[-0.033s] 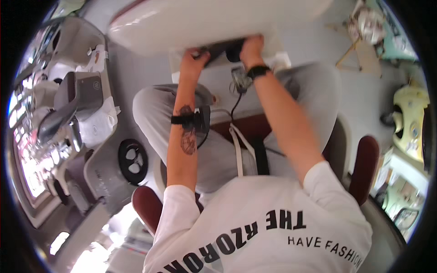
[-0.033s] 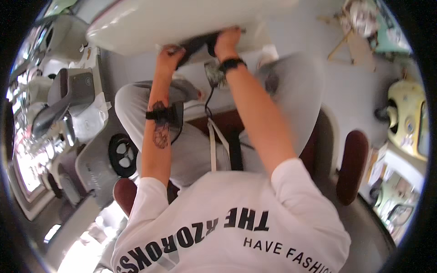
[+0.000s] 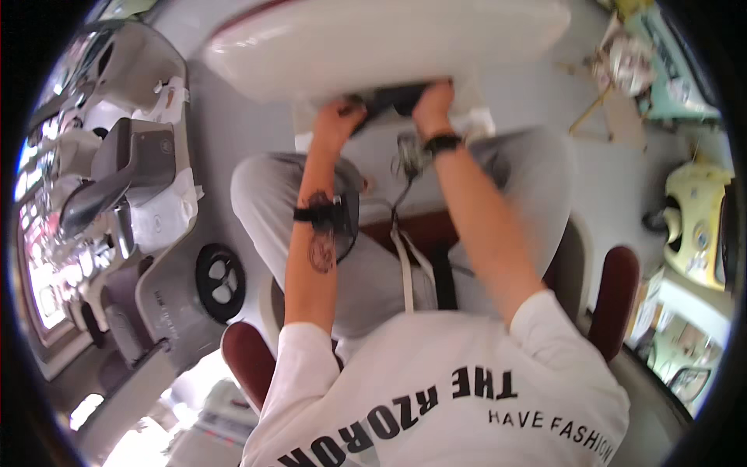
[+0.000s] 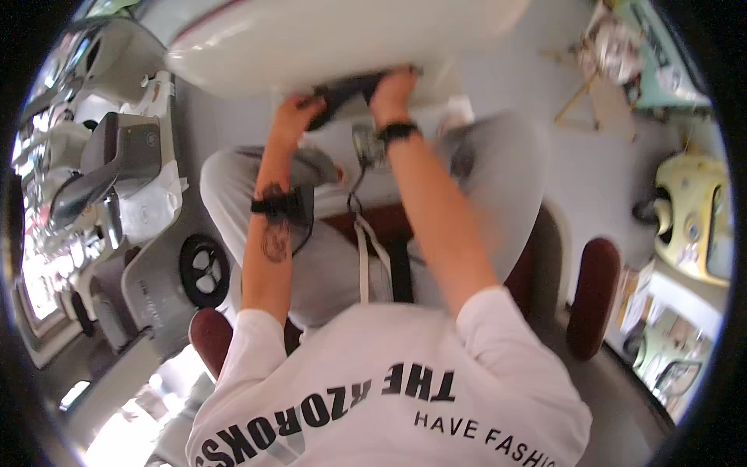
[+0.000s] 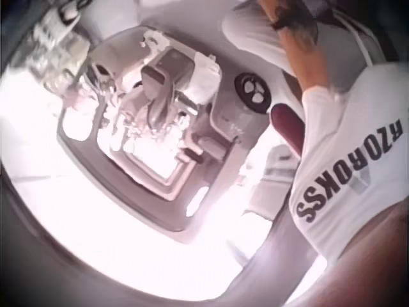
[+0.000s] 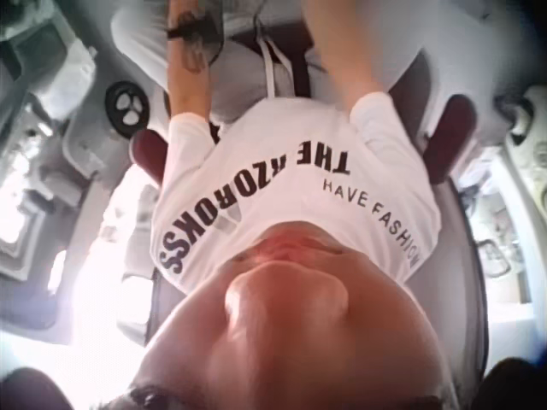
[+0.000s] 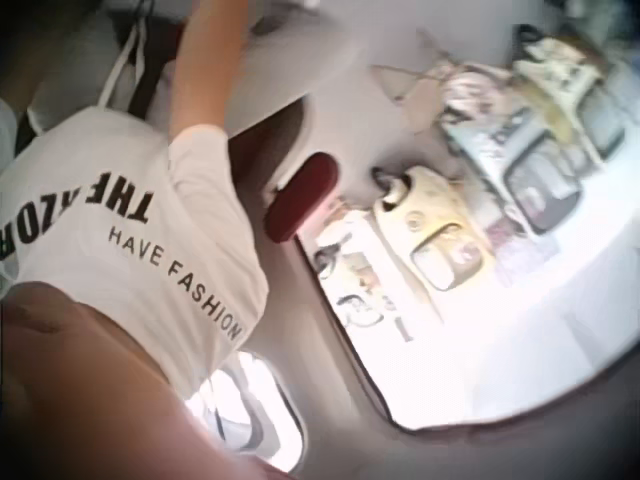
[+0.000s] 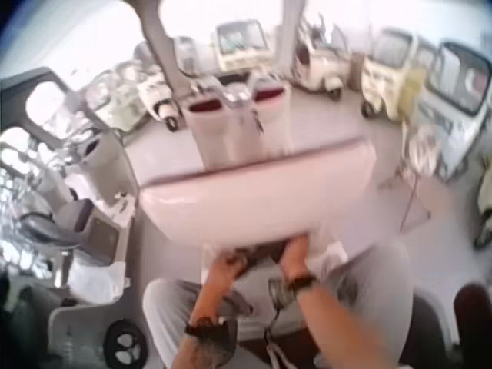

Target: Using a blue cloth to wipe down and clean a silver mobility scooter or electric wheelchair in a showroom.

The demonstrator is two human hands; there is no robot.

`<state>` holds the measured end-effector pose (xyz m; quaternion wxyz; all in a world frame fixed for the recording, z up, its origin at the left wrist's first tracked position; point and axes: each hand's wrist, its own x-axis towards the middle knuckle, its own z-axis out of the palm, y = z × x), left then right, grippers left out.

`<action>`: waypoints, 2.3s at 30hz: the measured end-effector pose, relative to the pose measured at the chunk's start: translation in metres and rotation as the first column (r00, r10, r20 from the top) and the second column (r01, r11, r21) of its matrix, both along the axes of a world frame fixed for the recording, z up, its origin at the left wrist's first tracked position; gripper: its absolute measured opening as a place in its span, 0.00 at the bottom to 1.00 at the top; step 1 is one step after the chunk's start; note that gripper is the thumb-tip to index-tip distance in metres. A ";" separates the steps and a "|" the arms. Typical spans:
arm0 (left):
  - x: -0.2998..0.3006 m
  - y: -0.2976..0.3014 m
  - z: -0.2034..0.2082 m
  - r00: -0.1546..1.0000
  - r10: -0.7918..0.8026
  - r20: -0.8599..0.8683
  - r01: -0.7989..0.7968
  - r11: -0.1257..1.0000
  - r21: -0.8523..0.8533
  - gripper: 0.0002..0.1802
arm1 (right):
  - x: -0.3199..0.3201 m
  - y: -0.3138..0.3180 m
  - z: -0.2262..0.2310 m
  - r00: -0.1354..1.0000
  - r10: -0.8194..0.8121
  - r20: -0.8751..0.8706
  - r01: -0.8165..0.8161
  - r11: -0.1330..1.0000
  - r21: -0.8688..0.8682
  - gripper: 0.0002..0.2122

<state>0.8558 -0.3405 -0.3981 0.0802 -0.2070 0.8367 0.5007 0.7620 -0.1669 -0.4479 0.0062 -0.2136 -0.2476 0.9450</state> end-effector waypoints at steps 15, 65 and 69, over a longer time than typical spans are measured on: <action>0.067 -0.007 0.205 0.533 0.747 -0.396 0.255 0.304 0.918 0.05 | 0.074 -0.022 0.233 0.555 0.329 -0.764 0.662 0.382 0.645 0.12; 0.025 0.004 0.110 0.253 -0.324 -0.912 -0.490 0.770 -0.410 0.26 | 0.060 -0.035 0.256 0.537 0.758 -0.370 0.837 -0.425 0.344 0.13; 0.021 -0.035 0.112 0.296 0.024 -0.955 -0.461 0.879 -0.121 0.29 | 0.056 -0.082 0.262 0.510 0.799 -0.317 0.853 -0.422 0.307 0.12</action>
